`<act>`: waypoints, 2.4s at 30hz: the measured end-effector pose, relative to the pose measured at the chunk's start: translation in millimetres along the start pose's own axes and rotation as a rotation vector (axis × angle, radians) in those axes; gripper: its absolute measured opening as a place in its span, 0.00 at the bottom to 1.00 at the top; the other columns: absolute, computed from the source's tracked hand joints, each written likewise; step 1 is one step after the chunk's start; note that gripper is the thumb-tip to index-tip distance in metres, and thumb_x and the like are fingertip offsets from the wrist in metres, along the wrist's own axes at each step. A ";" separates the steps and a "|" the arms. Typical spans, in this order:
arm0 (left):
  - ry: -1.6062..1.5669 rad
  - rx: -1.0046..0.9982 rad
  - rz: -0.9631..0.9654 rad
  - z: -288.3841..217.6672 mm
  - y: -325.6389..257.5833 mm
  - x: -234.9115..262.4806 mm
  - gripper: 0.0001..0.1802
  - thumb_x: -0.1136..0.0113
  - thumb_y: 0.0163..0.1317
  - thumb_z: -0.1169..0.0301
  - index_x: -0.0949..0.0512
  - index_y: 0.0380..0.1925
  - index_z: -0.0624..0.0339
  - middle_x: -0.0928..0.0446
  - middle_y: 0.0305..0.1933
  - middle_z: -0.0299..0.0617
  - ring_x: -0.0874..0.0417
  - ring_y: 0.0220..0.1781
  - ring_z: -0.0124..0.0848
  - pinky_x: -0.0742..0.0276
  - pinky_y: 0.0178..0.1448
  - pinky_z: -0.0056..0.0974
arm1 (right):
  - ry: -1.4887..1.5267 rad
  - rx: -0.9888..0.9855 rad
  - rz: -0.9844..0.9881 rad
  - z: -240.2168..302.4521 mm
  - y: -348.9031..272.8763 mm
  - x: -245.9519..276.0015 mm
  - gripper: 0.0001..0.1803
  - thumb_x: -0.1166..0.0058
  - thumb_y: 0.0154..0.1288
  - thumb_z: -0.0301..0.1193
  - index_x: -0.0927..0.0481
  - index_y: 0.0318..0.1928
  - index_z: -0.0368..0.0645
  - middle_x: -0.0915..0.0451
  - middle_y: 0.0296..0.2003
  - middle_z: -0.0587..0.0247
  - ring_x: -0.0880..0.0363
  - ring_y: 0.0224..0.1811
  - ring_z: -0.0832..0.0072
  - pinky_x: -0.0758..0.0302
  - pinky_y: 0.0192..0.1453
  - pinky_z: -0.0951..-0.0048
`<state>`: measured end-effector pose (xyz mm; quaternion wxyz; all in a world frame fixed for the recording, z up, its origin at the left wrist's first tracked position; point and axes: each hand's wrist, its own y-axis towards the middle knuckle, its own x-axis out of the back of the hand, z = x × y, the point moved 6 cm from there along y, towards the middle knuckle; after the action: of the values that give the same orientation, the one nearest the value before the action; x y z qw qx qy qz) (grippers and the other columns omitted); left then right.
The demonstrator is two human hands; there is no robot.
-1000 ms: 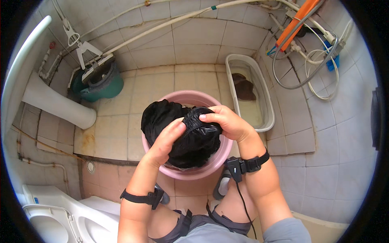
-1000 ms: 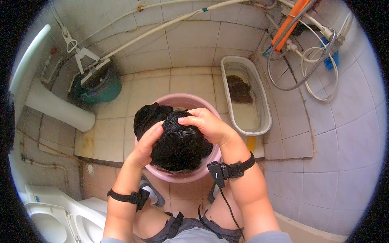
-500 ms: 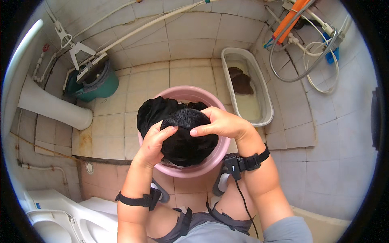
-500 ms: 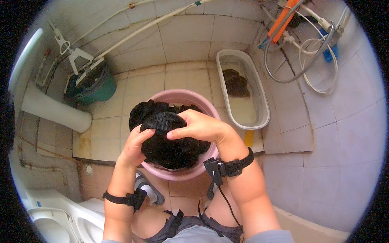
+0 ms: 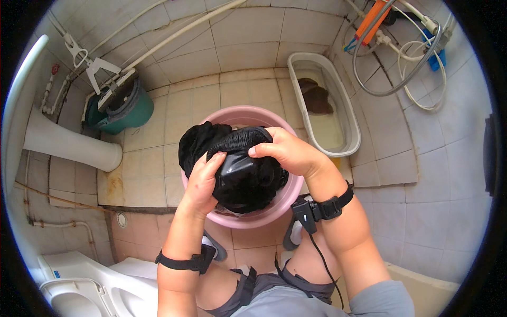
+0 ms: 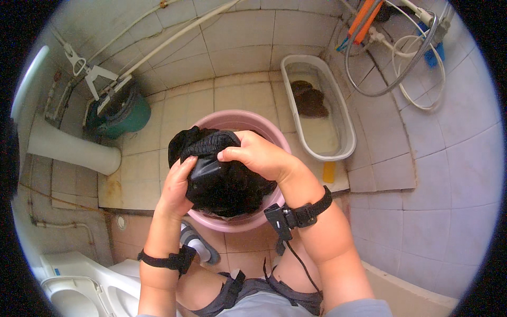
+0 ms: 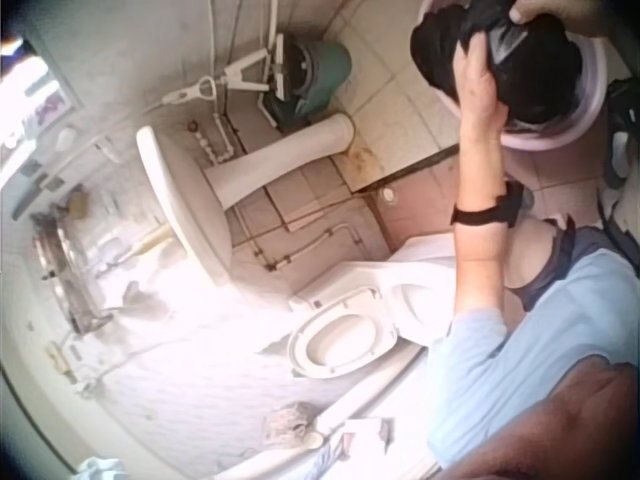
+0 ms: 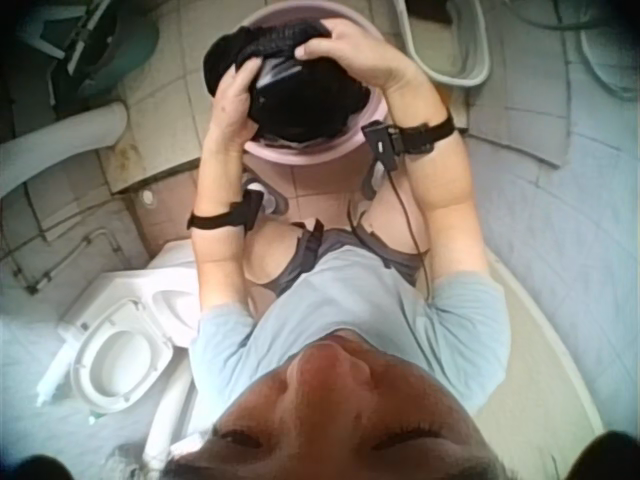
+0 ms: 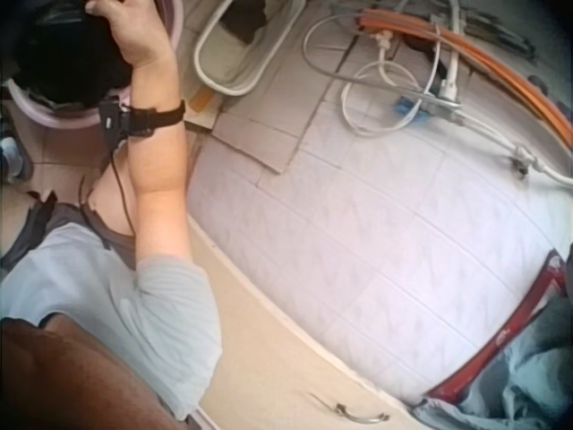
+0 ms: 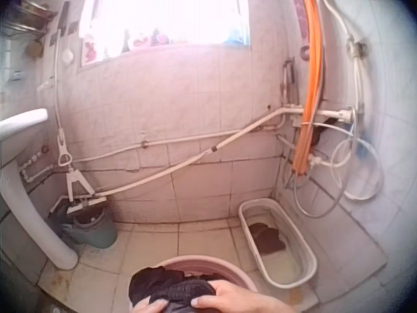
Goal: Hand-washing black clothes in a pink bucket using a yellow sponge.
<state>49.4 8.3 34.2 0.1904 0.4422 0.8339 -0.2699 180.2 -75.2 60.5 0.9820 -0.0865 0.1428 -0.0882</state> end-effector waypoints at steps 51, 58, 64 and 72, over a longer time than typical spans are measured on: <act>1.364 -0.665 -0.681 -119.4 -28.6 -34.5 0.31 0.47 0.46 0.77 0.24 0.55 0.45 0.24 0.18 0.45 0.24 0.18 0.36 0.28 0.29 0.38 | -0.908 0.482 -0.731 -8.6 -11.8 67.9 0.21 0.51 0.46 0.15 0.21 0.43 0.43 0.21 0.39 0.53 0.23 0.46 0.54 0.25 0.50 0.60; 1.213 -0.712 -0.645 -159.6 -27.9 -31.8 0.27 0.50 0.49 0.80 0.23 0.53 0.58 0.29 0.16 0.33 0.33 0.16 0.21 0.34 0.25 0.30 | -1.118 0.051 -1.044 -45.4 -40.5 119.5 0.12 0.49 0.54 0.21 0.21 0.39 0.48 0.21 0.40 0.58 0.24 0.49 0.56 0.25 0.50 0.57; 1.237 -0.573 -0.708 -195.0 -37.1 -11.6 0.27 0.55 0.53 0.79 0.29 0.56 0.61 0.19 0.25 0.43 0.18 0.19 0.31 0.28 0.20 0.30 | 0.107 -0.301 -0.775 -70.5 -61.5 149.9 0.18 0.58 0.62 0.20 0.29 0.52 0.50 0.22 0.35 0.63 0.19 0.29 0.70 0.21 0.27 0.69; 1.339 -0.372 -0.767 -206.5 -60.1 -15.1 0.29 0.57 0.52 0.79 0.27 0.56 0.53 0.24 0.54 0.42 0.18 0.25 0.27 0.31 0.21 0.28 | 0.070 0.195 -0.653 15.0 -106.7 141.9 0.19 0.57 0.56 0.17 0.24 0.47 0.45 0.21 0.37 0.64 0.23 0.23 0.76 0.28 0.23 0.77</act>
<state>-9.3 98.5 221.0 -0.3870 0.1532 0.8967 0.1504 302.7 -204.5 57.8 0.9002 -0.0301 0.1322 -0.4139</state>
